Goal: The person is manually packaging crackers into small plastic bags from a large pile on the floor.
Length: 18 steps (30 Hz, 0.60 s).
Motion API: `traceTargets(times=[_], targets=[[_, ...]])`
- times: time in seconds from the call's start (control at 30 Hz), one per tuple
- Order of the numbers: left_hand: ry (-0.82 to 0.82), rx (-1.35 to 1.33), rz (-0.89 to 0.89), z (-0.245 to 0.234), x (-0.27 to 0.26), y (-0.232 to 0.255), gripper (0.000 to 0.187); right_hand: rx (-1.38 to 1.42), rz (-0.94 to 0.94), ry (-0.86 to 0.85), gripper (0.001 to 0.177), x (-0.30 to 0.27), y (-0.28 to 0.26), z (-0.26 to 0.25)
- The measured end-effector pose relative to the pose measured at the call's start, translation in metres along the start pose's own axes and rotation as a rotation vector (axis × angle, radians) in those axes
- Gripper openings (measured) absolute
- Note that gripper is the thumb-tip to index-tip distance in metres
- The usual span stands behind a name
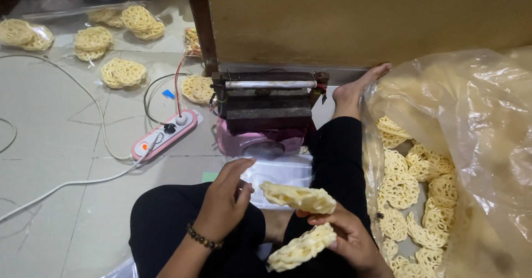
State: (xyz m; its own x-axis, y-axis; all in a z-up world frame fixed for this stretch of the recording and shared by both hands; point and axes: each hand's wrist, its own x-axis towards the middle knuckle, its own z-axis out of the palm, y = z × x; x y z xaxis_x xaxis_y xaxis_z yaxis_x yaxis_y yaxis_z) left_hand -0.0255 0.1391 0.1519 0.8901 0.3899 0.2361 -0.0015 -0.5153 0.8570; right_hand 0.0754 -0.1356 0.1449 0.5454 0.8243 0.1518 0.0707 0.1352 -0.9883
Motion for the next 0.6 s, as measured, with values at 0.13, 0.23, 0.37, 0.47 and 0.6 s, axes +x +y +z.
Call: traceTargets(times=[0.13, 0.23, 0.37, 0.47, 0.6], targets=[[0.014, -0.040, -0.079, 0.005, -0.001, -0.010, 0.052, 0.056, 0.021, 0.001, 0.045, -0.002, 0.003, 0.005], [0.040, -0.084, -0.036, 0.008, -0.001, -0.010, 0.036, 0.149, 0.056, -0.033, 0.043, -0.003, 0.009, 0.009], [0.002, -0.005, 0.070, 0.009, 0.001, -0.005, 0.035, 0.012, -0.008, -0.045, 0.039, 0.002, 0.018, 0.016], [-0.028, -0.046, 0.032, 0.011, 0.002, -0.010, 0.022, -0.222, -0.081, -0.009, 0.034, 0.010, 0.014, 0.018], [-0.056, -0.031, -0.066, 0.008, 0.006, -0.016, 0.026, -0.280, -0.060, -0.020, 0.028, 0.012, 0.010, 0.013]])
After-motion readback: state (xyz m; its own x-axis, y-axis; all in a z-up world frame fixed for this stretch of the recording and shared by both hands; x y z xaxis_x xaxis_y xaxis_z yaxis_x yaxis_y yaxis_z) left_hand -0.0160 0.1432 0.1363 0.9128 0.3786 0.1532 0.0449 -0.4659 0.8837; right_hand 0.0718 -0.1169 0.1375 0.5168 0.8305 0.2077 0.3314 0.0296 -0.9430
